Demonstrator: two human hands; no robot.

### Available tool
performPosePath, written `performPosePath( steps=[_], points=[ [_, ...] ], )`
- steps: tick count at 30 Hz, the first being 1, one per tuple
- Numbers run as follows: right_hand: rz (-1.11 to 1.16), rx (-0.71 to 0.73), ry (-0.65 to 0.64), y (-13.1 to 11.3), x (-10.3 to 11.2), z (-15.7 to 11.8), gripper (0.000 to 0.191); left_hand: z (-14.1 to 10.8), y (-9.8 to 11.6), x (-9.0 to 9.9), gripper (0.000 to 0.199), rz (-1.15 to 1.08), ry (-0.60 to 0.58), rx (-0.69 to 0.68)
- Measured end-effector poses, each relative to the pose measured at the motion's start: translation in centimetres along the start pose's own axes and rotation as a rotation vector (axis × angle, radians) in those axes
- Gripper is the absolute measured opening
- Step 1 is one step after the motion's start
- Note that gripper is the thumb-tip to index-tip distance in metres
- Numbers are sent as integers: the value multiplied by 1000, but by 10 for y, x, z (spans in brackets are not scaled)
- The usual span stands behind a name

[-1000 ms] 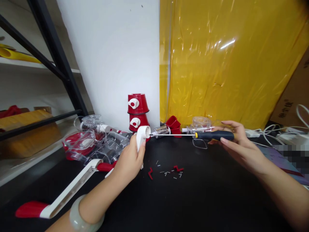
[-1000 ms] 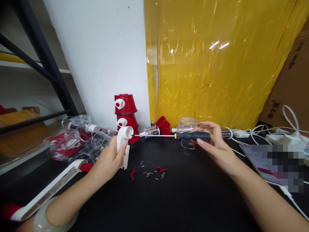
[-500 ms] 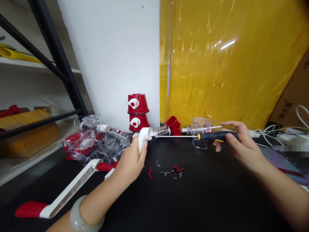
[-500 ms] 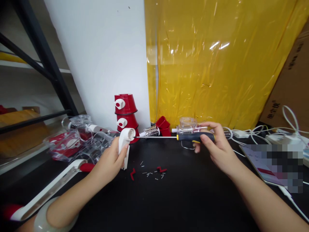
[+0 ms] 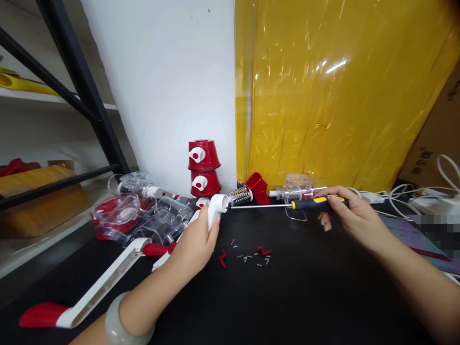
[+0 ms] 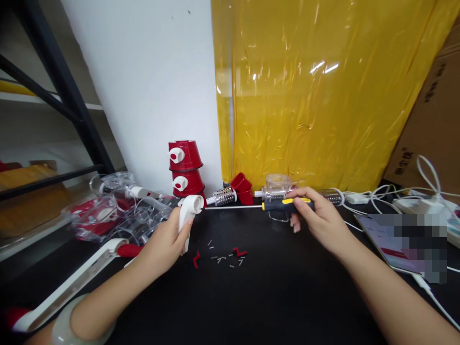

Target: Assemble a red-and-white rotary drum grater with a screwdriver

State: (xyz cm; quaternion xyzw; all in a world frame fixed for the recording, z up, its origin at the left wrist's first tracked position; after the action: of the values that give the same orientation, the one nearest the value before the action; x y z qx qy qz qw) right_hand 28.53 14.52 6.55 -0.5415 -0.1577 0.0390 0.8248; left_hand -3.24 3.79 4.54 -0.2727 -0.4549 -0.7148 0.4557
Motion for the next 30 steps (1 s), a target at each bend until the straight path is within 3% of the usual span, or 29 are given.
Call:
performPosePath(
  steps=[4,8,12,15,20,26,30],
  points=[
    [98,0,3,1,1,0,38,0,-3,1,27,9,1,34],
    [-17,21,75,-6,5,-3,40,0,-3,0,26,7,-8,28],
    [-103,-34,35,-2,1,0,35,-1,-2,-1,26,-29,-10,16],
    [15,-52,-21,4,-2,2,39,-1,-4,-1,26,-36,-14,37],
    [92,-10,33,2,4,-2,47,-1,-7,0,28,-22,-8,44],
    [-127,-9,36,-5,0,-4,28,-1,-5,0,27,-32,-20,55],
    [-51,-37,19,3,-2,-1,29,0,-4,0,26,-15,-24,46]
  ],
)
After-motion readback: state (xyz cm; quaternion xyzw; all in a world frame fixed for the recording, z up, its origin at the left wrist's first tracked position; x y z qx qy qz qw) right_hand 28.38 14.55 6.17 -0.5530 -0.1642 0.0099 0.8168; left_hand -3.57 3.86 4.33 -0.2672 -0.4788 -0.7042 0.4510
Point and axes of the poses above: each hand's wrist, its own z-axis towards the middle knuckle, its own x-axis out of the back of the hand, y = z × x, the point moved 8 cm from there along z, towards the middle knuckle, and after that the axes turned 10 degrees about -x, right-handed, at the moved point
